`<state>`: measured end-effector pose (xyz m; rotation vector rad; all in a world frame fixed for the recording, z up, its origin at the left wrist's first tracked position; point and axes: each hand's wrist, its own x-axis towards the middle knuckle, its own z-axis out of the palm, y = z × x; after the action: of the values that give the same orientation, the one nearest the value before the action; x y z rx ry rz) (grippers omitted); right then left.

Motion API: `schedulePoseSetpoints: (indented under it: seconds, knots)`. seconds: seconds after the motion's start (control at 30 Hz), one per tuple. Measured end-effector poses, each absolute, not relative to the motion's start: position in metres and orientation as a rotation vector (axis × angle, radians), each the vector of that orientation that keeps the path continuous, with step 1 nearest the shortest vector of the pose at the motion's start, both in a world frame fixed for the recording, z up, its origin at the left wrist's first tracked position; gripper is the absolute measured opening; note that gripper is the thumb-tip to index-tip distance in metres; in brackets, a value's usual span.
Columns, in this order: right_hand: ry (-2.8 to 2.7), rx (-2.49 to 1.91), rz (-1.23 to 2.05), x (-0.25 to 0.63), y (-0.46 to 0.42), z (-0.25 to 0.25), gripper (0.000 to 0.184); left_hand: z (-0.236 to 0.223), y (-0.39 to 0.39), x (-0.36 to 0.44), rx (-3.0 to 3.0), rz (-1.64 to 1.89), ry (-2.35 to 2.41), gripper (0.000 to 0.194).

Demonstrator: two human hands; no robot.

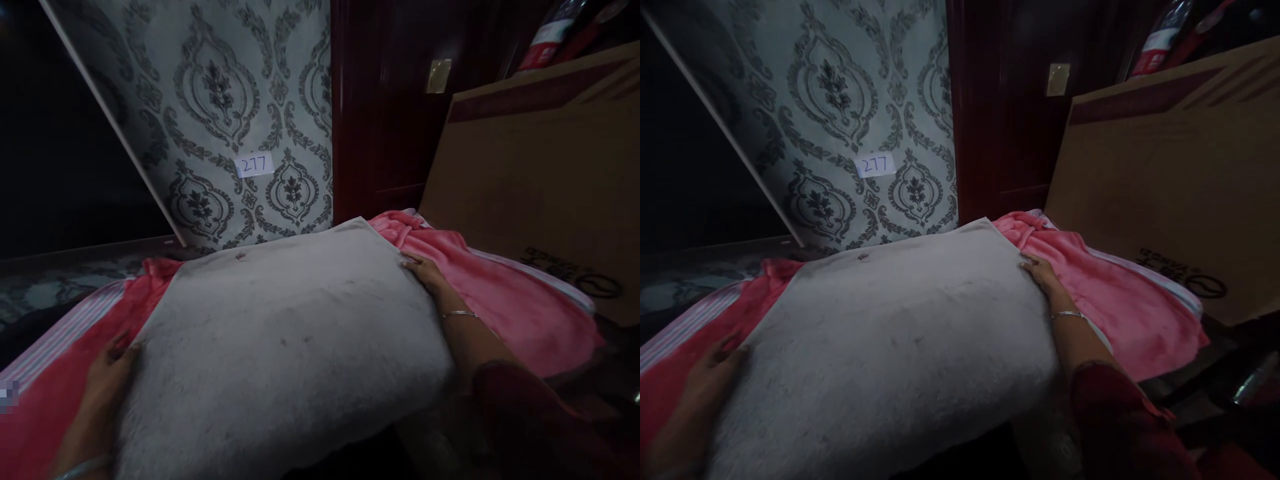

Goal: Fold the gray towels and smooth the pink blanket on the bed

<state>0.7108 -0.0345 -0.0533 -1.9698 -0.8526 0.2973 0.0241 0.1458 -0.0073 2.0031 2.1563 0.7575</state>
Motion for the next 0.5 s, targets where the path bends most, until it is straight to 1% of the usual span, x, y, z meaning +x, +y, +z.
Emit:
schedulePoseSetpoints:
  seconds: [0.1,0.2,0.3,0.37,0.5]
  knots:
    - [-0.966,-1.868,0.355,0.713,-0.038,-0.054,0.055,-0.001,0.138,0.027,1.670,0.885,1.971,0.071]
    - [-1.048,-1.951,0.319,0.711,-0.037,-0.056,0.050,0.005,0.135,0.031,1.671,0.880,1.851,0.061]
    - [-1.001,-2.012,0.256,0.707,-0.037,-0.060,0.042,0.002,0.136,0.032,1.664,0.935,1.826,0.054]
    - [-0.944,-1.943,0.228,0.706,-0.039,-0.061,0.040,-0.004,0.138,0.032,1.603,1.030,1.852,0.052]
    - [-0.728,-1.727,0.282,0.703,-0.046,-0.059,0.044,-0.014,0.141,0.026,1.531,1.195,1.799,0.052]
